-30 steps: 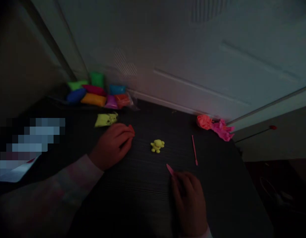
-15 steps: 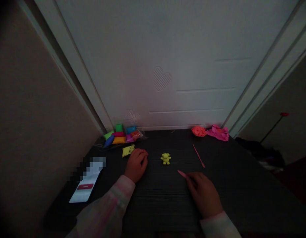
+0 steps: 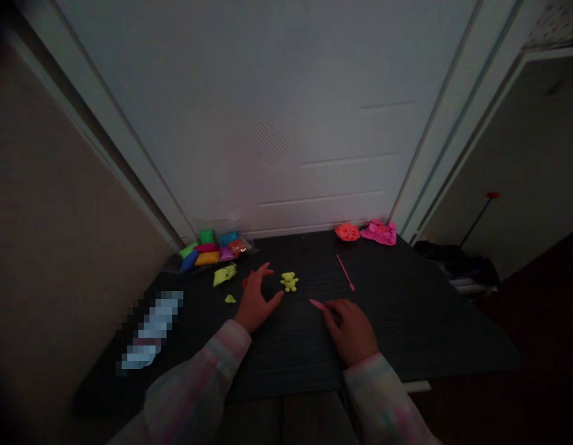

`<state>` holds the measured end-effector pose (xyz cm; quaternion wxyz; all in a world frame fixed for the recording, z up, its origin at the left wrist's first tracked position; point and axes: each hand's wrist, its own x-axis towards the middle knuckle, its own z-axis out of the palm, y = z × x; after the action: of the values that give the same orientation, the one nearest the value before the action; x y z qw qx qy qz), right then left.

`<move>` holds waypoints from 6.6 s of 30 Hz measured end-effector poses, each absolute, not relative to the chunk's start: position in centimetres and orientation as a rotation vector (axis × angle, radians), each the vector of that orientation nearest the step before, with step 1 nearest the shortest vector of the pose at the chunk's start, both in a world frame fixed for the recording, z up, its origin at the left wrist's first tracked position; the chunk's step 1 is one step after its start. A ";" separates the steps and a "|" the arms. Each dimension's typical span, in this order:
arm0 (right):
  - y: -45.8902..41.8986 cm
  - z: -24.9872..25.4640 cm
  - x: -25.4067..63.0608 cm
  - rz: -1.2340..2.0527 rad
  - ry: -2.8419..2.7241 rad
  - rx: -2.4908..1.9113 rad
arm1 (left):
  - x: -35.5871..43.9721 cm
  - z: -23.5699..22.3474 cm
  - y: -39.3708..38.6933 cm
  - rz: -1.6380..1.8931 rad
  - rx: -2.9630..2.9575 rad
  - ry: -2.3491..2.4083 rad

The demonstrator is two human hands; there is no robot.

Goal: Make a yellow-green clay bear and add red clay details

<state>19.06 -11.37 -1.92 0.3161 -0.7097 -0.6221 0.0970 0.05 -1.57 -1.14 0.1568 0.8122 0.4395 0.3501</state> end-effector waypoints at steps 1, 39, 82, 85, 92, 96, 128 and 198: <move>-11.4 -1.9 19.1 0.261 -1.637 -1.864 | 0.3 -1.2 -1.3 0.993 2.282 1.236; -11.9 -0.2 15.6 0.148 -1.917 -1.700 | -0.4 -0.7 -1.4 0.825 1.771 1.006; -9.5 3.4 16.0 1.198 -1.404 -1.656 | -0.5 -0.4 -2.0 0.820 1.708 0.963; -7.6 4.2 16.4 1.639 -1.103 -1.527 | -0.7 -0.3 -2.2 0.812 1.699 0.967; -5.2 4.4 17.3 1.919 -0.991 -1.418 | -0.9 0.6 -2.1 0.770 1.483 0.924; -4.4 4.1 18.5 1.725 -1.318 -1.561 | -0.9 0.5 -2.0 0.760 1.480 0.948; -5.2 0.9 18.8 0.364 -2.410 -1.407 | -1.2 0.7 -1.7 0.684 1.725 1.028; -6.4 4.5 15.2 0.339 -2.082 -1.590 | -0.3 1.4 -3.3 0.598 1.875 1.095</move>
<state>15.22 -6.40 4.48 0.2475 -0.5832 -0.7637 0.1242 -0.34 -3.27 1.45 0.4301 0.7516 0.4389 0.2396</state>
